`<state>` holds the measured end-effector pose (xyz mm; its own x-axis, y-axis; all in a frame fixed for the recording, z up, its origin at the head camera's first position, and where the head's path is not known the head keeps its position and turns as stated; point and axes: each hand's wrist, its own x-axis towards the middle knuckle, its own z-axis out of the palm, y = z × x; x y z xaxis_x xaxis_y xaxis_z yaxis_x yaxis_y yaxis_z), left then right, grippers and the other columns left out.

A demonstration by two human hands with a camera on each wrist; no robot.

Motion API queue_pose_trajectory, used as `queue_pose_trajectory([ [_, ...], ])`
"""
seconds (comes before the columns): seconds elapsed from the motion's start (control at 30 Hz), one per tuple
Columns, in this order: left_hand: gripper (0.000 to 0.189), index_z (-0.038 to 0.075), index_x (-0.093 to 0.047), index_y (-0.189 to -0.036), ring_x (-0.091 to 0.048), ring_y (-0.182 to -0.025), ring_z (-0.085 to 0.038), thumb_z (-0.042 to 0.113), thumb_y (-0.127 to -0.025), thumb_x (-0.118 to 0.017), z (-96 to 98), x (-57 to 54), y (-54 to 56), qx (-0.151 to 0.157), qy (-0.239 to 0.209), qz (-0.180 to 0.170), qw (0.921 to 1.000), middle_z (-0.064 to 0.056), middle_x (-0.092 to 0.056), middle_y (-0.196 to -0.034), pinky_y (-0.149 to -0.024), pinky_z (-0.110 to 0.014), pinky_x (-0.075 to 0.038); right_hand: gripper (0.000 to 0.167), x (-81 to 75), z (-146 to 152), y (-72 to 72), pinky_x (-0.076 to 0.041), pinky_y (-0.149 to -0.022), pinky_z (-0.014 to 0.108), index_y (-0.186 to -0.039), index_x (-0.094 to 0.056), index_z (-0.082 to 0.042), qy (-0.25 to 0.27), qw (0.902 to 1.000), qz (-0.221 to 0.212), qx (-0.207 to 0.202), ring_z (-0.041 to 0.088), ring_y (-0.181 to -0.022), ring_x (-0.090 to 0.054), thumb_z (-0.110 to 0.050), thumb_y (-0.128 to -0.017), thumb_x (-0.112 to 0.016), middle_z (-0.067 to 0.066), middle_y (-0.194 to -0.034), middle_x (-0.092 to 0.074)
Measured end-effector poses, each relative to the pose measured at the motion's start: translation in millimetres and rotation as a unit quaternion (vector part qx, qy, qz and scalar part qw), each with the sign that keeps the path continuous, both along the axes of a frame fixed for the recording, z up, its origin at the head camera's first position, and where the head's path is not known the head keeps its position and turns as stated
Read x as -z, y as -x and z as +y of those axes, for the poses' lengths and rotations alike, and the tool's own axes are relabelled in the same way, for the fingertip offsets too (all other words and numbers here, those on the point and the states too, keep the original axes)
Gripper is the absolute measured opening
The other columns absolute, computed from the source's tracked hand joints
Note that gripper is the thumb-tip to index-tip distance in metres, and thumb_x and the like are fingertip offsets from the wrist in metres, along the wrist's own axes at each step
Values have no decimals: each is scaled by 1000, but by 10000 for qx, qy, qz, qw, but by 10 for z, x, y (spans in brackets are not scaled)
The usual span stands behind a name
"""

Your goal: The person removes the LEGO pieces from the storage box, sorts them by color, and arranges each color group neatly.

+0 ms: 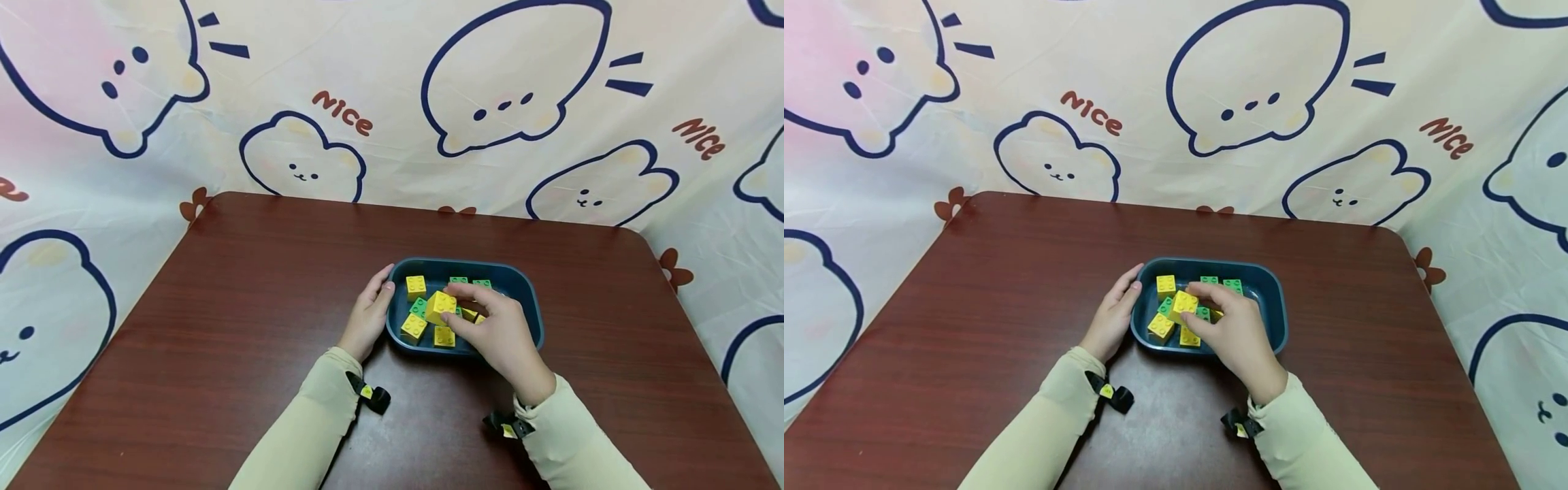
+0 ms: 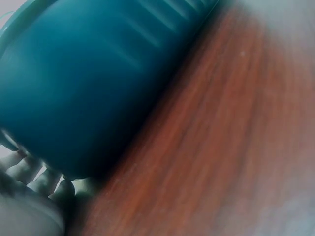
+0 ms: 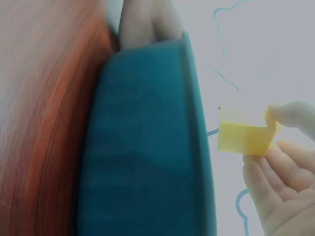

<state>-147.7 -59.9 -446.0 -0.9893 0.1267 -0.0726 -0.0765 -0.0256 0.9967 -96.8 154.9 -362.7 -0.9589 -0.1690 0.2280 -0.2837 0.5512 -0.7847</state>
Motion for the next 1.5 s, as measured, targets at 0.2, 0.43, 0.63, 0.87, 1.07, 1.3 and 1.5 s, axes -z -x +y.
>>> queue_pose_trajectory([
  [0.2,47,16,-39,-156,-30,-147,-19,28,-110,-43,8,10,15,-45,25,161,9999,-1,-37,-159,-119,-45,-26,41,-14,-28,-157,-59,-84,44,-121,-73,-15,74,9993,294,-213,11,-101,-67,-11,-82,-85,-4,-118,-71],
  [0.43,48,16,-40,-155,-32,-146,-19,29,-110,-43,27,17,30,-37,18,189,9998,-1,-38,-158,-119,-44,-27,42,33,-80,-314,-59,-82,39,-119,-74,-17,121,9973,581,-432,9,-99,-66,-9,-80,-86,-7,-115,-72],
  [0.63,49,19,-39,-156,-31,-146,-18,34,-109,-44,30,26,37,42,-13,106,9999,2,-38,-158,-119,-44,-27,42,100,-132,-439,-57,-87,30,-118,-74,-17,-32,9925,903,-827,9,-104,-67,-10,-79,-87,-9,-116,-71],
  [0.87,45,22,-43,-153,-38,-143,-18,33,-110,-43,32,46,24,77,-75,-32,9999,1,-43,-155,-117,-45,-32,41,196,-175,-561,-57,-84,30,-116,-74,-15,87,9901,871,-1101,8,-103,-67,-12,-78,-88,-11,-114,-71],
  [1.07,43,23,-45,-152,-42,-140,-17,34,-110,-42,8,48,6,83,-70,-46,9999,3,-45,-153,-115,-44,-35,41,294,-228,-619,-59,-83,34,-117,-74,-19,140,9887,699,-1319,8,-102,-67,-13,-78,-88,-10,-114,-71],
  [1.3,43,24,-46,-151,-41,-140,-14,36,-109,-42,-19,46,16,137,-72,10,9999,5,-46,-152,-115,-42,-34,40,359,-291,-656,-59,-83,34,-117,-73,-18,102,9897,229,-1406,6,-101,-67,-12,-80,-86,-10,-113,-71],
  [1.5,44,23,-46,-151,-41,-141,-15,36,-109,-42,-23,52,14,151,-160,44,9997,4,-46,-152,-116,-42,-34,38,445,-319,-661,-58,-82,33,-116,-74,-14,-133,9908,217,-1332,6,-100,-67,-14,-80,-87,-10,-112,-71],
])
